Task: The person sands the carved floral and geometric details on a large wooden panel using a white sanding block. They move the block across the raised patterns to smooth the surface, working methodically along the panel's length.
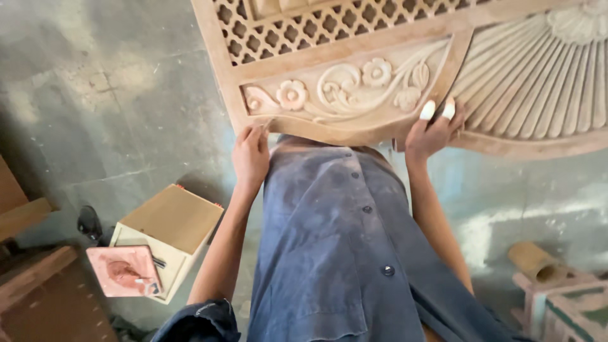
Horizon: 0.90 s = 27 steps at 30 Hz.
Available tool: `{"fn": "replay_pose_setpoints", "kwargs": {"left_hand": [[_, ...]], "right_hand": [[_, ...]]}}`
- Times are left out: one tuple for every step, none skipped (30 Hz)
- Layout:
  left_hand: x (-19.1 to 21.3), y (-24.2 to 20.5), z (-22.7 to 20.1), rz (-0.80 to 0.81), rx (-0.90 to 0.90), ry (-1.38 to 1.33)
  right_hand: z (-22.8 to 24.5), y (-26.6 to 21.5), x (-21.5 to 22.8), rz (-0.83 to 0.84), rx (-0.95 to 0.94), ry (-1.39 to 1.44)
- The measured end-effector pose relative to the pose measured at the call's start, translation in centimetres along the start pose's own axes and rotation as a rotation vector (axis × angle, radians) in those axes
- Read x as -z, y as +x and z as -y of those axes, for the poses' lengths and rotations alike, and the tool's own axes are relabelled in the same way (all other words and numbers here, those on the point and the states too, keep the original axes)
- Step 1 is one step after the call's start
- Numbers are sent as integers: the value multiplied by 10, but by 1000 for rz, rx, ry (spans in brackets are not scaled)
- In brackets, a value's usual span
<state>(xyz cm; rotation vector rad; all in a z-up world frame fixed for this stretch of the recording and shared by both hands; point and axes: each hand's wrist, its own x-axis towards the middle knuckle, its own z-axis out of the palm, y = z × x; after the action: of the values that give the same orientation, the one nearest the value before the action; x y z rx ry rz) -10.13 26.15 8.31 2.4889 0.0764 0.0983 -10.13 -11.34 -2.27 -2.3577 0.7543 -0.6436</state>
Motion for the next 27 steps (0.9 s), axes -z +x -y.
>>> {"fn": "replay_pose_setpoints", "kwargs": {"left_hand": [[2,-1,3,-39,31,0],[6,1,7,-62,81,37],[8,4,12,-85,131,75],[10,8,17,-100,176,109],[12,13,22,-136,148,140],[11,19,27,-165,115,166],[11,26,33,-194,82,193],[9,32,39,-204,104,145],[7,40,45,-214,126,96],[6,48,52,-223,147,51],[5,57,59,-238,146,26],[5,70,66,-254,138,4],[4,84,74,-270,131,-17],[3,96,81,-244,181,-66],[1,107,88,-215,231,-114],[-2,114,93,-177,282,-161],[-5,120,98,-186,261,-161],[-6,125,101,-198,236,-163],[-4,128,102,-210,211,-165],[-2,129,102,-184,209,-168],[3,128,101,-159,207,-170],[9,125,98,-135,207,-173],[16,123,95,-113,155,-159],[25,119,90,-98,105,-144],[34,117,86,-84,56,-128],[44,116,82,-32,50,-144],[53,115,79,20,44,-159]], "right_hand": [[0,1,2,5,5,-8],[1,1,3,8,4,-14],[3,2,2,12,4,-21],[5,2,3,15,14,-31],[7,2,2,18,24,-41],[8,2,2,16,29,-59],[9,2,1,10,25,-47],[7,0,3,3,21,-42],[6,-3,4,-4,17,-37],[6,-1,3,-5,10,-44],[5,1,2,-7,3,-50],[7,2,-2,-11,-8,-52],[9,2,-5,-9,-10,-50],[9,-1,-7,-8,-17,-53],[11,-5,-9,-8,-25,-55],[12,-11,-11,-14,-32,-95],[14,-18,-13,-19,-38,-135],[19,-25,-18,-27,-45,-172],[26,-33,-23,-10,-52,-188],[35,-43,-29,4,-57,-204],[45,-54,-34,18,-62,-220],[54,-65,-37,18,-58,-197],[64,-79,-39,18,-52,-174],[75,-92,-40,20,-42,-148],[85,-105,-40,34,-11,-180],[96,-118,-40,53,21,-211],[106,-129,-39,74,34,-193]]}}
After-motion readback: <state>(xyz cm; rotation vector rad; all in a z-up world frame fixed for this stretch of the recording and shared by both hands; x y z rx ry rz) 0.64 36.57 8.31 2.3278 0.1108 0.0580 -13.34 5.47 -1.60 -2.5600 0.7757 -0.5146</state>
